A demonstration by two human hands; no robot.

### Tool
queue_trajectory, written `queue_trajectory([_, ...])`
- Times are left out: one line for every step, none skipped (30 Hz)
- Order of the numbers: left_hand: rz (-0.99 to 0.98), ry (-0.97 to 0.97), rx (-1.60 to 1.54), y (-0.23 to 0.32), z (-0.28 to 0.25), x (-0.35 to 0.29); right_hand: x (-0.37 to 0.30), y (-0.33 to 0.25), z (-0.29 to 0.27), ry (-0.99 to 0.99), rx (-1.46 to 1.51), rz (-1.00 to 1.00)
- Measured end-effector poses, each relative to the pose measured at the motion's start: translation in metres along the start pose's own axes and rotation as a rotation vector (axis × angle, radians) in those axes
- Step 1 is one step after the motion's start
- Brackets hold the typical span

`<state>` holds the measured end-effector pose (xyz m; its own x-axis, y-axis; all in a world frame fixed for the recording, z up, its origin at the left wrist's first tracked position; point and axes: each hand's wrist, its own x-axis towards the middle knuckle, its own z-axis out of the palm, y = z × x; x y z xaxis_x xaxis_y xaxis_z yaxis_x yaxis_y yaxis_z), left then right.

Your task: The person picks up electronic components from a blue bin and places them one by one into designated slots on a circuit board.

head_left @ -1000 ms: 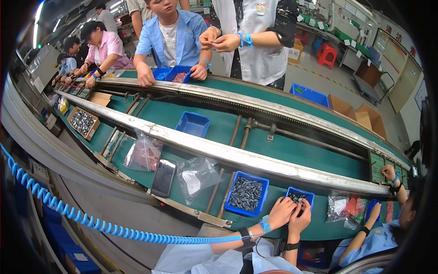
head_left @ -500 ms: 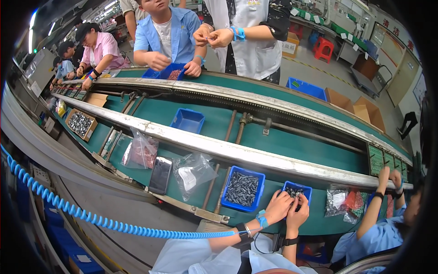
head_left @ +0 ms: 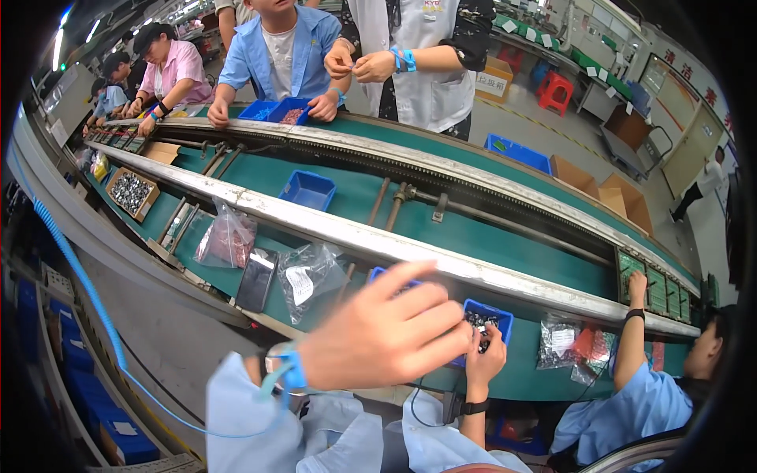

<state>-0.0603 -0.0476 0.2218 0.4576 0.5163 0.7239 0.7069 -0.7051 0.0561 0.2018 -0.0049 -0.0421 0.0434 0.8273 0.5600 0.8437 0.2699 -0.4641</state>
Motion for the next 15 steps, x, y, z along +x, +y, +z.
queue_trajectory([0.016, 0.075, 0.108, 0.007, -0.021, 0.012, 0.002, -0.002, 0.003, 0.001, 0.016, -0.02])
queue_trajectory([0.039, 0.155, 0.204, 0.011, -0.032, 0.02, 0.005, -0.001, 0.003, 0.01, 0.019, -0.035])
queue_trajectory([0.144, 0.291, 0.312, 0.007, -0.033, 0.025, 0.009, -0.001, 0.004, 0.002, 0.008, -0.037])
queue_trajectory([0.266, 0.402, 0.458, 0.026, -0.033, 0.032, 0.034, -0.048, -0.021, 0.009, 0.048, -0.03])
queue_trajectory([0.265, 0.379, 0.487, 0.058, -0.033, 0.037, 0.011, -0.004, 0.002, 0.009, 0.088, -0.024])
queue_trajectory([-0.012, 0.402, 0.452, 0.072, -0.042, 0.037, 0.008, -0.003, 0.006, 0.009, 0.058, 0.0])
queue_trajectory([-0.289, 0.413, 0.43, 0.081, -0.041, 0.036, 0.01, -0.002, 0.006, 0.0, 0.04, -0.001])
queue_trajectory([-0.302, 0.417, 0.415, 0.079, -0.036, 0.028, 0.011, 0.0, 0.008, 0.0, 0.029, 0.003])
queue_trajectory([-0.286, 0.398, 0.398, 0.077, -0.049, 0.014, 0.011, -0.001, 0.007, -0.003, 0.033, 0.004])
queue_trajectory([-0.267, 0.382, 0.381, 0.074, -0.046, 0.005, 0.011, -0.001, 0.009, -0.003, 0.036, 0.003])
queue_trajectory([-0.255, 0.366, 0.388, 0.063, -0.056, 0.003, 0.01, -0.009, 0.009, -0.009, 0.059, -0.012])
queue_trajectory([-0.237, 0.353, 0.368, 0.058, -0.058, -0.004, 0.011, -0.006, 0.006, -0.007, 0.06, -0.013])
queue_trajectory([-0.215, 0.342, 0.349, 0.059, -0.058, -0.011, 0.009, -0.008, 0.007, -0.002, 0.062, -0.015])
queue_trajectory([-0.194, 0.338, 0.324, 0.043, -0.056, -0.013, 0.01, -0.008, 0.009, 0.006, 0.055, -0.02])
queue_trajectory([-0.169, 0.336, 0.301, 0.068, -0.035, -0.016, 0.012, -0.007, 0.011, 0.01, 0.042, -0.03])
